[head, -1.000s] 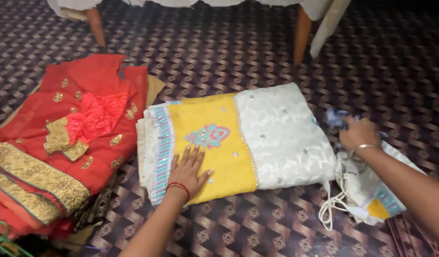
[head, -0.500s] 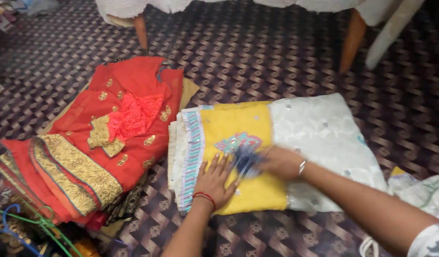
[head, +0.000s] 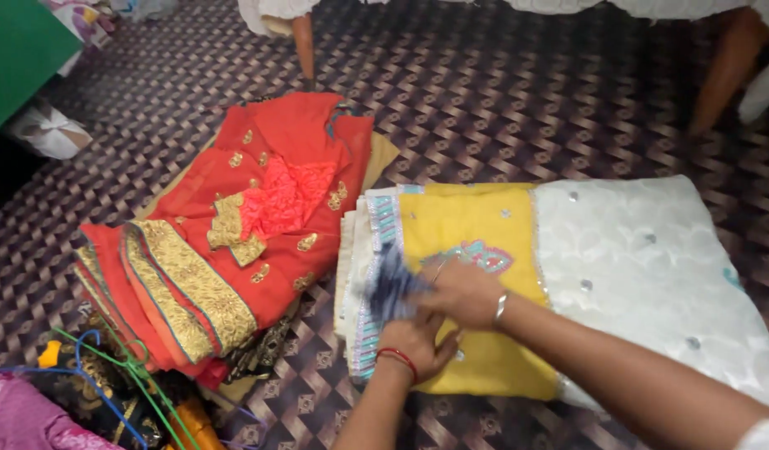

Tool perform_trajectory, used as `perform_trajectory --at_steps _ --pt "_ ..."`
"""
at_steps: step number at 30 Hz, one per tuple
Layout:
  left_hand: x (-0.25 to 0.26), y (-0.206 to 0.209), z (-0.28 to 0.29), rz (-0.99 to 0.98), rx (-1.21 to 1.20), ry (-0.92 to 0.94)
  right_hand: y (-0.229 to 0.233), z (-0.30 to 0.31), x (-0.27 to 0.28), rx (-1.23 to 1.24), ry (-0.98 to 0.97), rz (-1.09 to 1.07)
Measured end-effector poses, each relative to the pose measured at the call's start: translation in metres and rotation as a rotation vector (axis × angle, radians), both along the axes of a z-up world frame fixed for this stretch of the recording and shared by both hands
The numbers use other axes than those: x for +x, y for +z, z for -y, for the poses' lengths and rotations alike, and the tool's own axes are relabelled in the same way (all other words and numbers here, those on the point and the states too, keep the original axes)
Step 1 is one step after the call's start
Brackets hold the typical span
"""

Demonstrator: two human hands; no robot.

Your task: The person wipes dust off folded garments with a cloth, folds the clothes, and places them onto a clothes hanger by hand.

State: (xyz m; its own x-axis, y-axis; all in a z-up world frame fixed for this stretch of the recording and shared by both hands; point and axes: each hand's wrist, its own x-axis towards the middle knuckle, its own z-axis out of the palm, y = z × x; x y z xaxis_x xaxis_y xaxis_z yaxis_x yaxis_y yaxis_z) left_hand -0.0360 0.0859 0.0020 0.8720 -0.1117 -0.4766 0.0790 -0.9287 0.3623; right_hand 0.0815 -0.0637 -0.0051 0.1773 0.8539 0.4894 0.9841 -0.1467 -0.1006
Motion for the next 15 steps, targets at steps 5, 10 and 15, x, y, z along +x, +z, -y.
perform_trajectory --at_steps 5,10,15 --pt "-0.001 -0.013 -0.005 0.614 0.026 -0.206 -0.009 0.011 0.082 -0.377 -0.196 -0.087" --pt "-0.002 -0.025 -0.009 0.760 0.045 -0.230 0.004 0.069 0.134 0.034 -1.265 -0.226" --pt "-0.001 -0.020 -0.007 0.769 0.060 -0.238 0.014 0.032 0.079 -0.305 -0.866 -0.488"
